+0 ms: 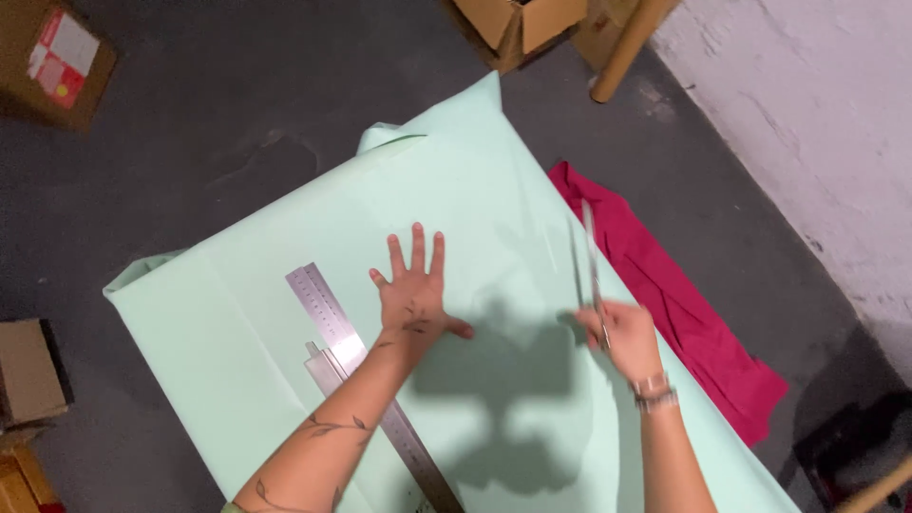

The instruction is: The person uses shears to cut a large piece of light green fabric on a wooden table. They follow a straight line marked by a metal ruler, cutting the fabric into long strips and then trimming the edges of the cut pieces.

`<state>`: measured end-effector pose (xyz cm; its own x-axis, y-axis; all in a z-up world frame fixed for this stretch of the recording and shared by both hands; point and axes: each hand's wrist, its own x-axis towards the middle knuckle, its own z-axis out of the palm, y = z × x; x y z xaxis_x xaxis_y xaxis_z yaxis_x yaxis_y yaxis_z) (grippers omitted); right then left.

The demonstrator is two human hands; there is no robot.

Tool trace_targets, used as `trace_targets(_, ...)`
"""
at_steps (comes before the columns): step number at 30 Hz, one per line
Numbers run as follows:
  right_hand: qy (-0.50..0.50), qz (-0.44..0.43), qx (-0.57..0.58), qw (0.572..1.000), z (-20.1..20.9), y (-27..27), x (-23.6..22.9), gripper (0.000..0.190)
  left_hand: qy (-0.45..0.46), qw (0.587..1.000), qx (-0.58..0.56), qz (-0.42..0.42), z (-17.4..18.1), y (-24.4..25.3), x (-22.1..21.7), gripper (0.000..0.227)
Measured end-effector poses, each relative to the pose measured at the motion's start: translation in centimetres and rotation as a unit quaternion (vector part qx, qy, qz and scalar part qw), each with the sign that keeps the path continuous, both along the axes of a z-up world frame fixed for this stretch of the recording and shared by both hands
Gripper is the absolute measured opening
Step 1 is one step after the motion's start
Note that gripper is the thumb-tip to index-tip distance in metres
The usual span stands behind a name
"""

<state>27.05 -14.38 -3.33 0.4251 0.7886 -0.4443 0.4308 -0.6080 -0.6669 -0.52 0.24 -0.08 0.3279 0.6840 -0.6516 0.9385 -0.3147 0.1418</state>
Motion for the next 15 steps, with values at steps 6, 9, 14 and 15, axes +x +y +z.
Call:
trace_targets(6, -0.131, -0.091, 0.043, 0.986, 1.4, -20.0, -2.7, 0.009, -0.056, 0.993, 0.101, 0.001, -5.0, -0.7, -0.6, 0.163)
trace_targets(9, -0.226, -0.011, 0.158, 0.961, -1.3, -25.2, -1.0, 0.059, -0.067, 0.995, 0.072, 0.009, -3.3, -1.6, -0.8, 0.153)
trace_targets(14, -0.145, -0.130, -0.028, 0.980, 2.0, -23.6, -2.7, 0.077, -0.095, 0.987, 0.129, -0.014, -1.3, -4.3, -1.1, 0.144)
trace_targets(15, -0.167, -0.128, -0.052, 0.976, 1.5, -23.8, -3.0, 0.090, -0.101, 0.987, 0.124, -0.007, -1.3, -4.8, -1.5, 0.144)
